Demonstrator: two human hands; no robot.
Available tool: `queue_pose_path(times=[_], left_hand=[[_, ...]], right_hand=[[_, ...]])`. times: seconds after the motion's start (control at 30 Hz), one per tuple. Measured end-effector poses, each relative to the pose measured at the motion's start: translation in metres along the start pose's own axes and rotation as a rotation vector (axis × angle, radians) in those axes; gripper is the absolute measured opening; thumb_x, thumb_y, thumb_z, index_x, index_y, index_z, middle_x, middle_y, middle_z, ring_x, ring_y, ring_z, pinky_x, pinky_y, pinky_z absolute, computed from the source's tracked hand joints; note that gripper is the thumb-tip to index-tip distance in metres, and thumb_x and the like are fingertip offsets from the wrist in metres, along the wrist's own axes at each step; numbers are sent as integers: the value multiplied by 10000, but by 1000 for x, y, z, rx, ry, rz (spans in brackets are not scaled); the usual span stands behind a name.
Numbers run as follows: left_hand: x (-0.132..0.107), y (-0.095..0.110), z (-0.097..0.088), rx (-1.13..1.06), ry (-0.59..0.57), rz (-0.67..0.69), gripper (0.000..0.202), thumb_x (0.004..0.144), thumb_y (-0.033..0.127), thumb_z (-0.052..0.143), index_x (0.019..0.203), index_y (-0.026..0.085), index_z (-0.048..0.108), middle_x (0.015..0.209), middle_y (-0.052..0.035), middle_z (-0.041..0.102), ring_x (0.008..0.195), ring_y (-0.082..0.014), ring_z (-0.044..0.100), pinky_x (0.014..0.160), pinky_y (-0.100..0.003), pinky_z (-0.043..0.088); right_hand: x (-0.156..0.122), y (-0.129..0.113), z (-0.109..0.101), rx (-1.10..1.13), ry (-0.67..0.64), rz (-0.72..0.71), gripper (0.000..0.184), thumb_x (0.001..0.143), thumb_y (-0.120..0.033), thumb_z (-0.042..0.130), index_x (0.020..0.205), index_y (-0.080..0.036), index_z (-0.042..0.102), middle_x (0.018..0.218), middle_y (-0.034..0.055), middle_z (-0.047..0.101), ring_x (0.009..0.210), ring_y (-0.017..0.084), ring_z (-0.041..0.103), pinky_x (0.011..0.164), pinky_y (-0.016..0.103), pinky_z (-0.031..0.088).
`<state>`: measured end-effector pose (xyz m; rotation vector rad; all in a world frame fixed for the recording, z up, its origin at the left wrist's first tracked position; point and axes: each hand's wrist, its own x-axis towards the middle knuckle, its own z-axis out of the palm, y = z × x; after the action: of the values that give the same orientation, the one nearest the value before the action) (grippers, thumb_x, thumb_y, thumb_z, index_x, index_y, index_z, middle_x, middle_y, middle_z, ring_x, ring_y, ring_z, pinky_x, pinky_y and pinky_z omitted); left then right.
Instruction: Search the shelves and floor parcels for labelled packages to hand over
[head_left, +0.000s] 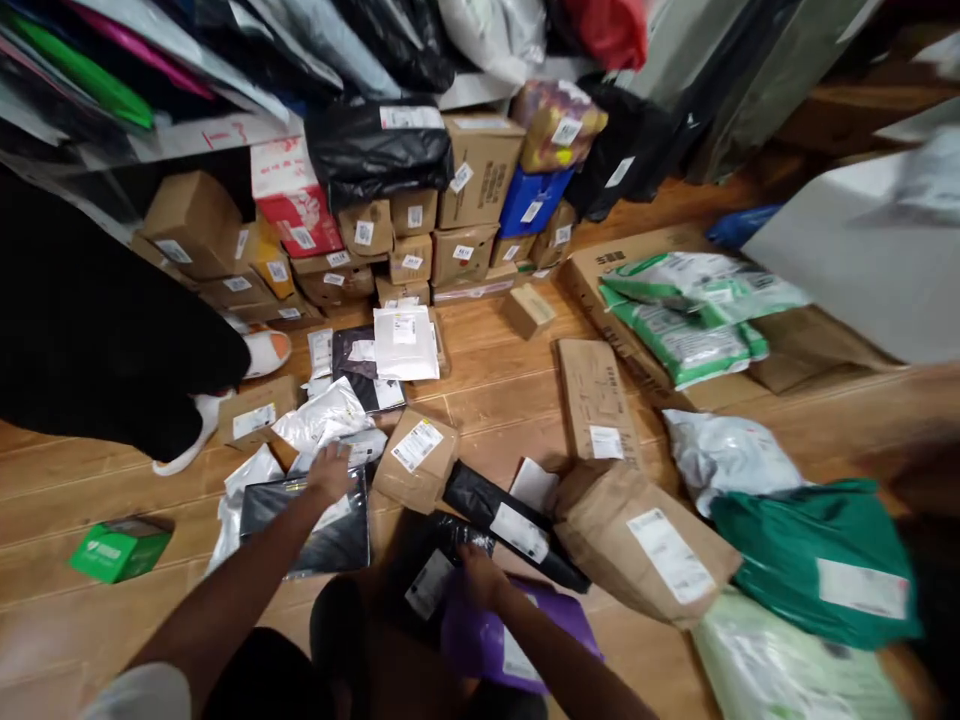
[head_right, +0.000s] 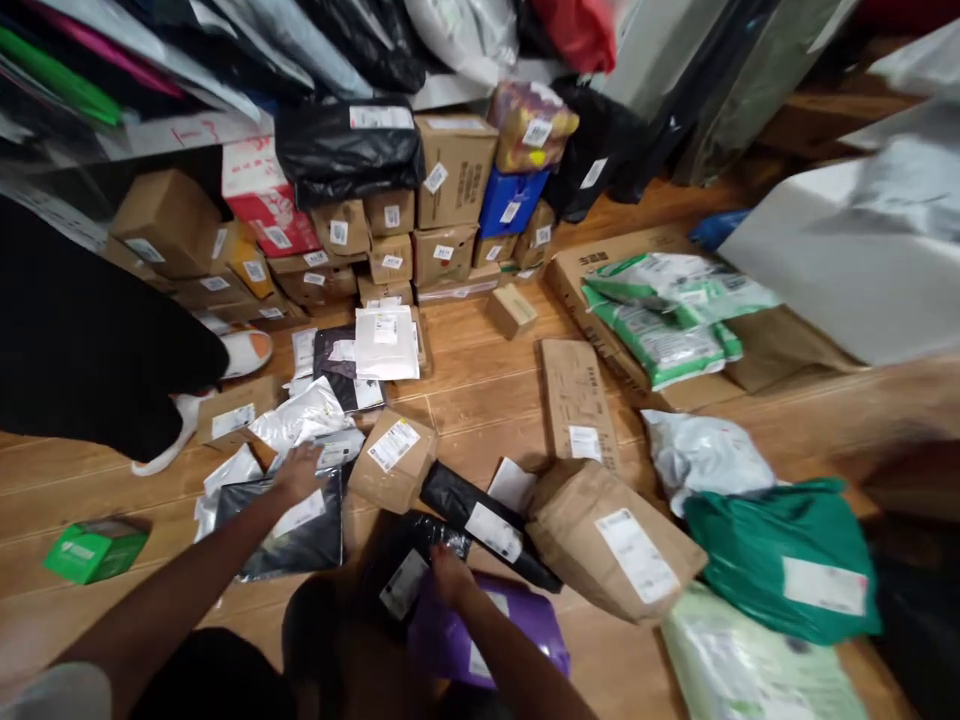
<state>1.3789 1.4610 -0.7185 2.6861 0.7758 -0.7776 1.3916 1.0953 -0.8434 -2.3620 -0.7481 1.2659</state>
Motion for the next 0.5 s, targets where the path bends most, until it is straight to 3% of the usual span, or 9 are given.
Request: queue_pose_path(times=[0.07, 0.13, 0.3, 0.4, 0.5], left_hand=[[39, -5, 2, 82, 19, 72, 747, 748, 265, 742, 1417, 65, 475, 1483, -248, 415, 1360, -404, 364, 1097, -451, 318], [67, -5, 9, 148, 5, 126, 733, 680, 262, 791, 1337, 52, 545, 1388, -239, 498, 1285, -379, 437, 1041, -413, 373], [94, 1, 33, 228, -21, 132, 824, 682, 334, 779, 1396, 58, 472, 1329, -257, 540, 1171, -378, 539, 953, -442, 436], [96, -4, 37, 198, -48, 122, 774, 669, 297, 768, 1360, 66, 509, 1323, -254, 560, 1161, -375, 561, 945, -441, 450], [95, -14, 28, 136, -89, 114, 720, 580, 268, 813, 1233, 42, 609, 1291, -262, 595, 1150, -387, 582, 919, -416, 475]], right_hand=[[43, 12, 17, -41, -66, -71, 976, 520, -142, 729, 1455, -54, 463, 1555, 241, 392, 1454, 359, 358, 1198, 386, 307], [70, 20, 31, -88, -48, -89, 1108, 485, -174, 791, 1505, -40, 379, 1595, 254, 305, 1491, 384, 267, 1212, 400, 286], [86, 17, 40, -120, 215, -27, 918, 631, -220, 777, 1459, -31, 428, 1473, 232, 455, 1392, 338, 414, 1186, 377, 327], [92, 4, 27, -166, 188, 33, 907, 595, -173, 822, 1421, -26, 477, 1417, 248, 486, 1310, 373, 473, 1126, 430, 391], [108, -5, 13, -207, 106, -17, 712, 550, -159, 868, 1230, -104, 664, 1378, 216, 544, 1291, 390, 489, 1126, 464, 372]])
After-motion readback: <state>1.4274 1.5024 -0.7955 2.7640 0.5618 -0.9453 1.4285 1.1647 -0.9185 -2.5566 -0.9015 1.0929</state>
